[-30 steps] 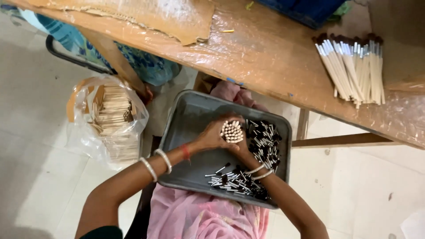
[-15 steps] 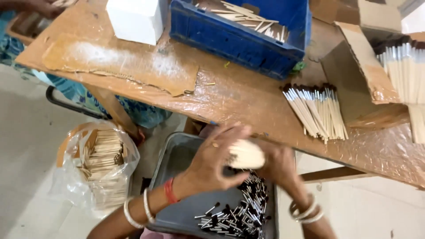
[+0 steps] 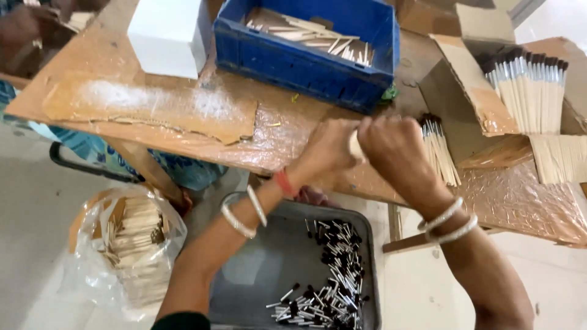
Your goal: The recorder is assembling brushes by attaching black tips to wooden sticks in a factory setting.
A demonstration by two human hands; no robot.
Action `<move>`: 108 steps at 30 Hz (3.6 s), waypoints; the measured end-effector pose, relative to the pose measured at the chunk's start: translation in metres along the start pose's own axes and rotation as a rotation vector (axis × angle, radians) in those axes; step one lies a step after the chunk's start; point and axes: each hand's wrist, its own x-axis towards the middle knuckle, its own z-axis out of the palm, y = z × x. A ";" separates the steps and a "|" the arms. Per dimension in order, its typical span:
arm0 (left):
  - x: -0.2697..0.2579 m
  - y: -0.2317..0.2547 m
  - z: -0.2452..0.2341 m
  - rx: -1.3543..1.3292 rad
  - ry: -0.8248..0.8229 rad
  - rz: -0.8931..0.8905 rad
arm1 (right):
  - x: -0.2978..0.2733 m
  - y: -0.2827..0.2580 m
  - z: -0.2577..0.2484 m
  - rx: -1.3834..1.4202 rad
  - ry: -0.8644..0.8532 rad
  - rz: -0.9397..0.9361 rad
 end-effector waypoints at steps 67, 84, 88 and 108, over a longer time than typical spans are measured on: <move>-0.045 -0.284 -0.247 -1.023 1.868 -0.032 | 0.484 -0.188 0.034 2.090 0.943 -0.107; -0.045 -0.280 -0.247 -1.055 1.884 0.035 | 0.505 -0.223 0.070 2.135 0.811 0.015; -0.043 -0.282 -0.248 -1.059 1.898 0.020 | 0.496 -0.188 0.030 2.060 0.902 -0.025; -0.052 -0.243 -0.243 0.132 1.464 -0.132 | 0.302 -0.196 0.061 2.094 0.616 -0.176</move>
